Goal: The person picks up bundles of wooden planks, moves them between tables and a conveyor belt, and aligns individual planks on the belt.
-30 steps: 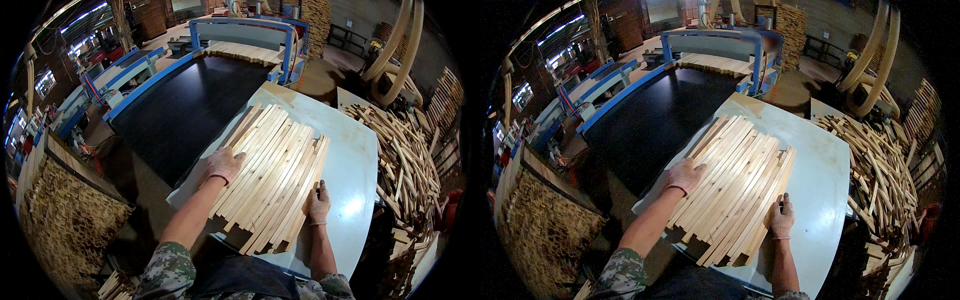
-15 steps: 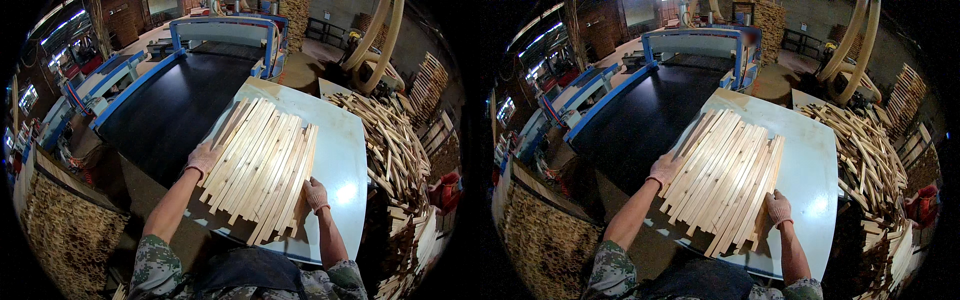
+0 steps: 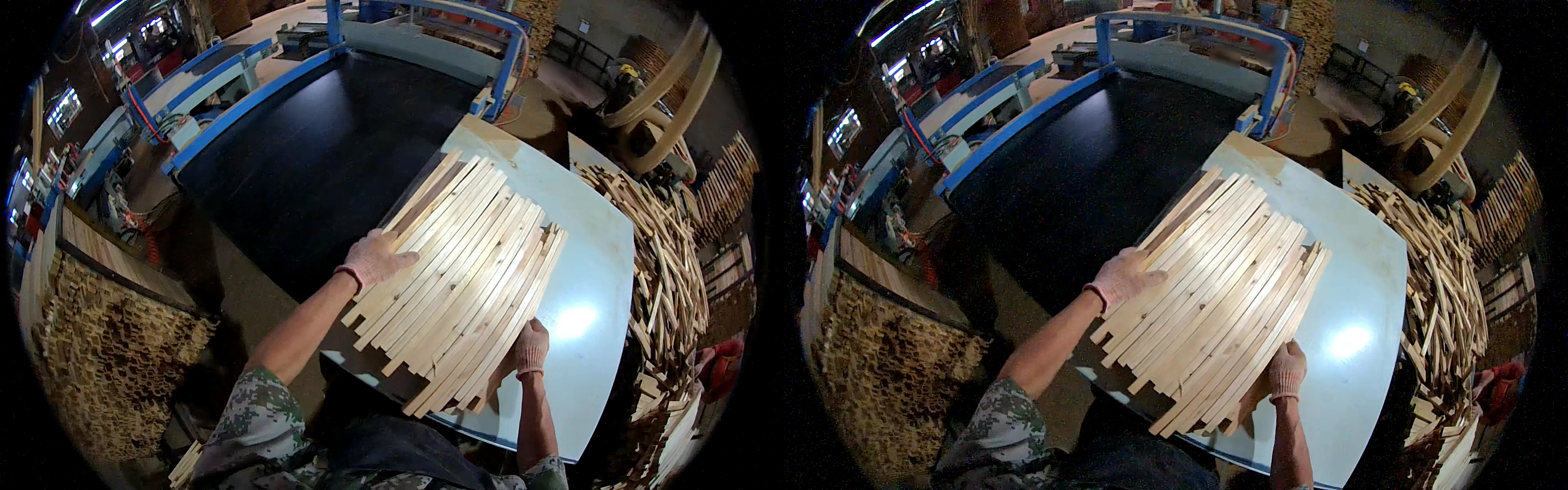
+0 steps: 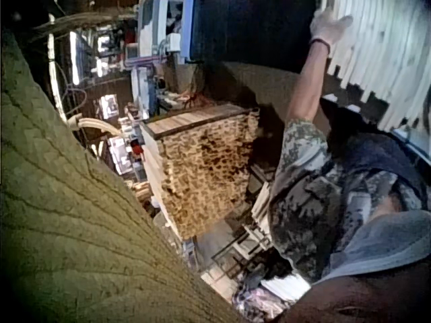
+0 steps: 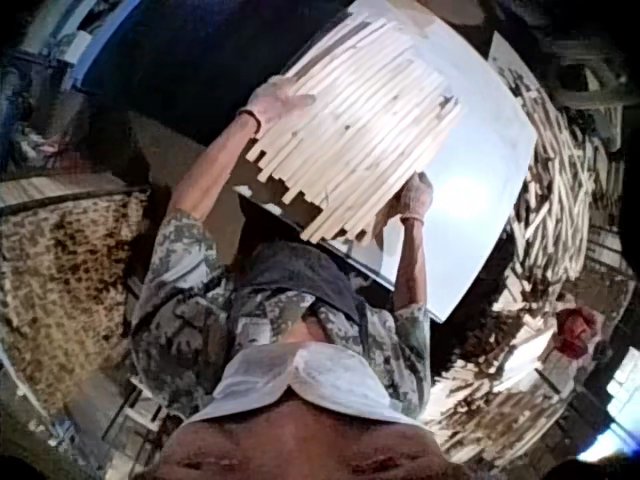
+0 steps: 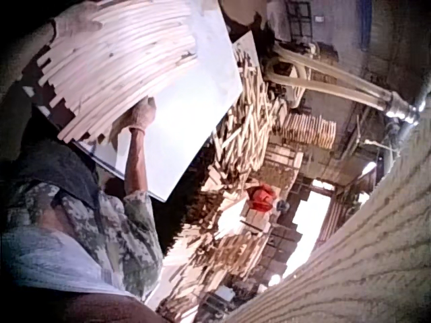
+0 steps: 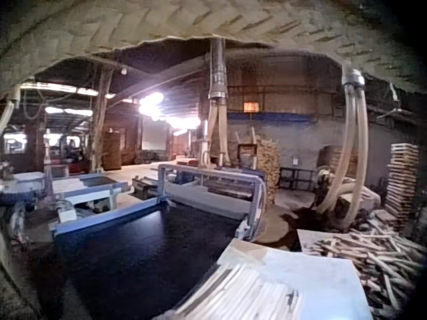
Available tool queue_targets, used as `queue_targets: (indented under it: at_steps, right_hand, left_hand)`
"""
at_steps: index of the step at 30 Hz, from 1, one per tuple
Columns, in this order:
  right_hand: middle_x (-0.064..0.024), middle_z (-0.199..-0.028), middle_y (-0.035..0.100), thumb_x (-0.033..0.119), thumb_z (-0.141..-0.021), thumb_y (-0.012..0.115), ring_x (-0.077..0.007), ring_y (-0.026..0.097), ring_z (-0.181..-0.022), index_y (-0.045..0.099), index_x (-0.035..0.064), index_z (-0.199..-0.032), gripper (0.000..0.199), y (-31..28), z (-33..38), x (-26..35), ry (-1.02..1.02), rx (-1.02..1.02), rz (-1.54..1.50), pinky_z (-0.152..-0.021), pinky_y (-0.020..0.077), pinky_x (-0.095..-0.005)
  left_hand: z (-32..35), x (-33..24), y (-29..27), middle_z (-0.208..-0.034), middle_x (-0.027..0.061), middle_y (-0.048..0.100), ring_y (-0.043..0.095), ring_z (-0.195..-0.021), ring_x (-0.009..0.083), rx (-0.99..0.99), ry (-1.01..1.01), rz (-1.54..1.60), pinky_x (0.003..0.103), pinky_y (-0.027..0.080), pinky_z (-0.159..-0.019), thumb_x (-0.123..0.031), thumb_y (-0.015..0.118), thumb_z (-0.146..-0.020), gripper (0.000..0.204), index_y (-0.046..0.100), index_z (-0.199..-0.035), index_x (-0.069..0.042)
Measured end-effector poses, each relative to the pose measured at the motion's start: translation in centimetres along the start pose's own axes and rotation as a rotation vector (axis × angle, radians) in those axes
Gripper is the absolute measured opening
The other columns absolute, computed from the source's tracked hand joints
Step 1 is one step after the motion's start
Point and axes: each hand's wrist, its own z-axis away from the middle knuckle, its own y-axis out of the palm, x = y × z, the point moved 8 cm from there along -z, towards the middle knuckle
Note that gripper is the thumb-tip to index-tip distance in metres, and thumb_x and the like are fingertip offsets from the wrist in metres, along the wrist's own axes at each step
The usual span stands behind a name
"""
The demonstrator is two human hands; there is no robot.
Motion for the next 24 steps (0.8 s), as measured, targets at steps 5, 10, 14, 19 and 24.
queue_targets:
  at_steps: [5, 10, 14, 19, 24]
  right_hand:
    - [-0.0154, -0.102, 0.081, 0.032, -0.104, 0.061, -0.0203, 0.074, -0.093, 0.076, -0.0025, -0.12, 0.04, 1.8, -1.1, 1.5, -0.053, 0.052, -0.057, -0.087, 0.0551, -0.0344]
    - [-0.0154, -0.104, 0.082, 0.029, -0.103, 0.062, -0.018, 0.073, -0.094, 0.075, -0.0027, -0.12, 0.038, 2.4, -3.9, 2.8, 0.011, 0.122, -0.121, -0.086, 0.0554, -0.0347]
    - [-0.0155, -0.105, 0.081, 0.027, -0.103, 0.063, -0.0183, 0.072, -0.094, 0.075, -0.0027, -0.121, 0.036, 1.7, -6.6, 3.8, 0.008, 0.182, -0.038, -0.085, 0.0556, -0.0343]
    - [-0.0179, -0.11, 0.081, 0.024, -0.104, 0.061, -0.0219, 0.074, -0.101, 0.075, -0.0019, -0.123, 0.035, 1.3, -8.5, 6.0, 0.084, 0.315, 0.108, -0.089, 0.0558, -0.0345]
    - [-0.0176, -0.112, 0.081, 0.024, -0.105, 0.062, -0.0242, 0.076, -0.105, 0.073, -0.0003, -0.126, 0.034, 3.4, -12.9, 6.1, 0.107, 0.487, 0.051, -0.094, 0.0558, -0.0344]
  left_hand:
    - [-0.9, -0.3, -1.9, -0.137, 0.0209, 0.058, 0.061, -0.126, 0.0319, -0.057, -0.049, -0.075, 0.045, 0.051, -0.109, -0.054, 0.07, -0.096, 0.068, 0.064, -0.141, -0.004]
    - [-2.9, -0.5, -3.2, -0.135, 0.0202, 0.059, 0.061, -0.125, 0.0311, -0.04, -0.101, -0.14, 0.045, 0.053, -0.106, -0.054, 0.071, -0.094, 0.069, 0.063, -0.139, -0.002]
    - [-3.1, -2.8, -4.0, -0.145, 0.0246, 0.057, 0.063, -0.131, 0.0363, 0.063, -0.229, -0.101, 0.044, 0.05, -0.111, -0.061, 0.071, -0.09, 0.085, 0.058, -0.15, -0.001]
    - [-4.8, -3.8, -3.8, -0.123, 0.0209, 0.062, 0.066, -0.116, 0.0355, -0.08, -0.191, -0.155, 0.048, 0.054, -0.103, -0.055, 0.068, -0.097, 0.062, 0.069, -0.126, 0.0]
    - [-7.3, -4.1, -4.2, -0.158, 0.0248, 0.052, 0.053, -0.141, 0.042, -0.225, -0.207, -0.501, 0.053, 0.038, -0.121, -0.056, 0.066, -0.099, 0.069, 0.064, -0.145, -0.004]
